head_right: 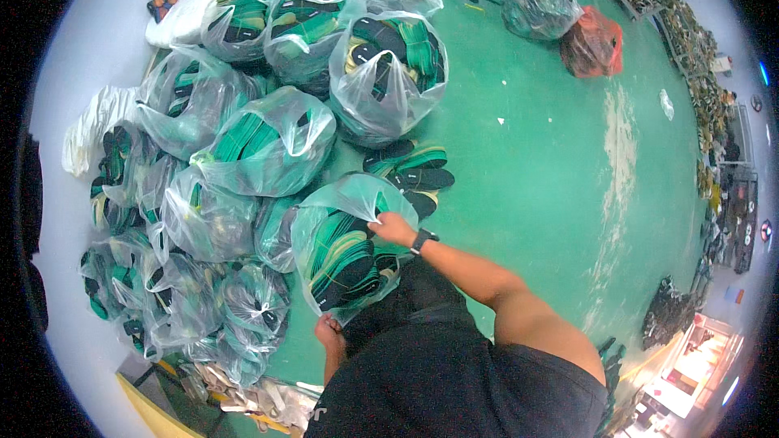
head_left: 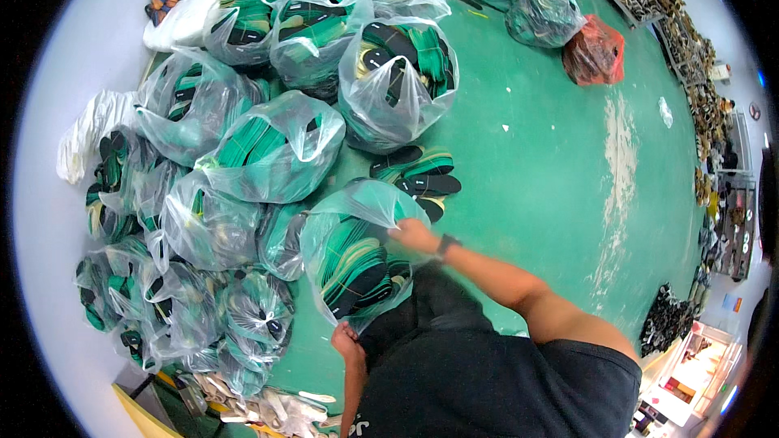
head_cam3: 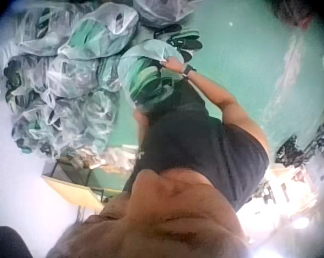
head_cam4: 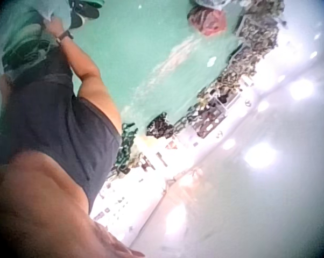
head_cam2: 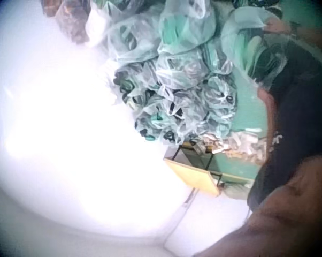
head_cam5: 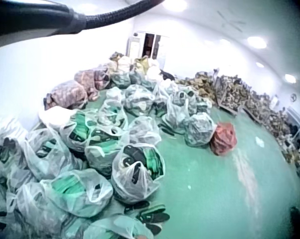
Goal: The person picks up green shoe upper components from the floor and places them into a plastic bag.
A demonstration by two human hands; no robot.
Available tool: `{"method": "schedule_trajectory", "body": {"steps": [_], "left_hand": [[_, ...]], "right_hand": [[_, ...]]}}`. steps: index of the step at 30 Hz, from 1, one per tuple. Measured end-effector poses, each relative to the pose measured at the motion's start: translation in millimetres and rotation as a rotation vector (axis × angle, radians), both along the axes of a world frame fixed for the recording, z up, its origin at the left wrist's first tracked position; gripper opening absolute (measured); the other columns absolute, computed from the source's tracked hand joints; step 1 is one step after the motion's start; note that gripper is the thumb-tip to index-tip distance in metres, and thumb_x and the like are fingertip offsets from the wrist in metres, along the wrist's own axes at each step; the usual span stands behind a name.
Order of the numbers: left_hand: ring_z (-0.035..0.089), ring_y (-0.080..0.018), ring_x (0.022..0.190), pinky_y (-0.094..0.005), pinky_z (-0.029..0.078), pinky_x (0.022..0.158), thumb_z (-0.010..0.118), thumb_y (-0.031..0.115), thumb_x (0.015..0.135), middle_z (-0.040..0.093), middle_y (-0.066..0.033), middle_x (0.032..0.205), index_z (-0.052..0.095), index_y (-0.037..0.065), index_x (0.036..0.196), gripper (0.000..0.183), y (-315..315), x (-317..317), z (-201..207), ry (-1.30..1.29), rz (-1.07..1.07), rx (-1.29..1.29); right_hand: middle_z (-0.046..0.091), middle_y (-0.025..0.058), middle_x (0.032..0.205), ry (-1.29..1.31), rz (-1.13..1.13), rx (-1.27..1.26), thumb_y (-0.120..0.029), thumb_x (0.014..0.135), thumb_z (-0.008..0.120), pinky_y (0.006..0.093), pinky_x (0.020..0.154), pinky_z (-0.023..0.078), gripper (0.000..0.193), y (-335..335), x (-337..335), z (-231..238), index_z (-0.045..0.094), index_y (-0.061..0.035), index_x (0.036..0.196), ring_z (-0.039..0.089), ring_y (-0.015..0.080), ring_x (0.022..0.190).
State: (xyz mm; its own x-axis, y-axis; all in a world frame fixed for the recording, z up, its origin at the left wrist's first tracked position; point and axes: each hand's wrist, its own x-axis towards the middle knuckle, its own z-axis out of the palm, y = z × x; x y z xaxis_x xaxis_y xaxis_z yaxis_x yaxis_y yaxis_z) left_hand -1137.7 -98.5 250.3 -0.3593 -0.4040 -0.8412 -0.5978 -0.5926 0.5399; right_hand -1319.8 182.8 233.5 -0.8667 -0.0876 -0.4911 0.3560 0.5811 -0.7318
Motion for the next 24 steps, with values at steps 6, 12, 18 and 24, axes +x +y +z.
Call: {"method": "schedule_trajectory", "body": {"steps": [6,12,18,24], "left_hand": [[0.028,-0.0073,0.039,-0.0227,0.021,0.038,0.049,0.008,0.079,0.03,0.0039,0.048,0.052,0.0,0.072,0.01,40,-40,39,0.014,0.02,-0.049],[0.022,-0.0057,0.04,-0.0227,0.018,0.041,0.049,0.011,0.082,0.023,0.0067,0.048,0.053,-0.002,0.084,0.015,-9,-92,84,0.2,0.09,-0.015],[0.021,-0.006,0.039,-0.0236,0.019,0.04,0.046,0.011,0.082,0.022,0.0071,0.049,0.05,0.0,0.09,0.015,-60,-119,72,0.233,0.168,-0.003],[0.031,-0.0076,0.041,-0.0224,0.025,0.038,0.043,0.005,0.079,0.032,0.0032,0.051,0.053,-0.005,0.09,0.018,-109,-142,-46,0.223,0.082,0.039]], "right_hand": [[0.054,0.0069,0.056,0.048,-0.106,-0.174,-0.025,0.081,0.053,0.0315,0.051,0.038,0.028,32,-39,29,0.061,0.0001,0.07,0.048,0.0147,0.054],[0.056,0.0179,0.063,0.018,-0.274,-0.306,-0.03,0.074,0.058,0.0364,0.054,0.039,0.037,-30,-122,74,0.056,0.0061,0.067,0.052,0.0211,0.059],[0.05,0.0116,0.057,0.025,-0.263,-0.481,-0.027,0.074,0.059,0.0374,0.05,0.039,0.035,-92,-172,64,0.052,0.0037,0.059,0.049,0.017,0.055],[0.056,0.0103,0.064,-0.185,-0.024,-0.274,-0.018,0.074,0.057,0.0304,0.049,0.041,0.026,-133,-191,2,0.053,0.008,0.074,0.054,0.016,0.057]]}}
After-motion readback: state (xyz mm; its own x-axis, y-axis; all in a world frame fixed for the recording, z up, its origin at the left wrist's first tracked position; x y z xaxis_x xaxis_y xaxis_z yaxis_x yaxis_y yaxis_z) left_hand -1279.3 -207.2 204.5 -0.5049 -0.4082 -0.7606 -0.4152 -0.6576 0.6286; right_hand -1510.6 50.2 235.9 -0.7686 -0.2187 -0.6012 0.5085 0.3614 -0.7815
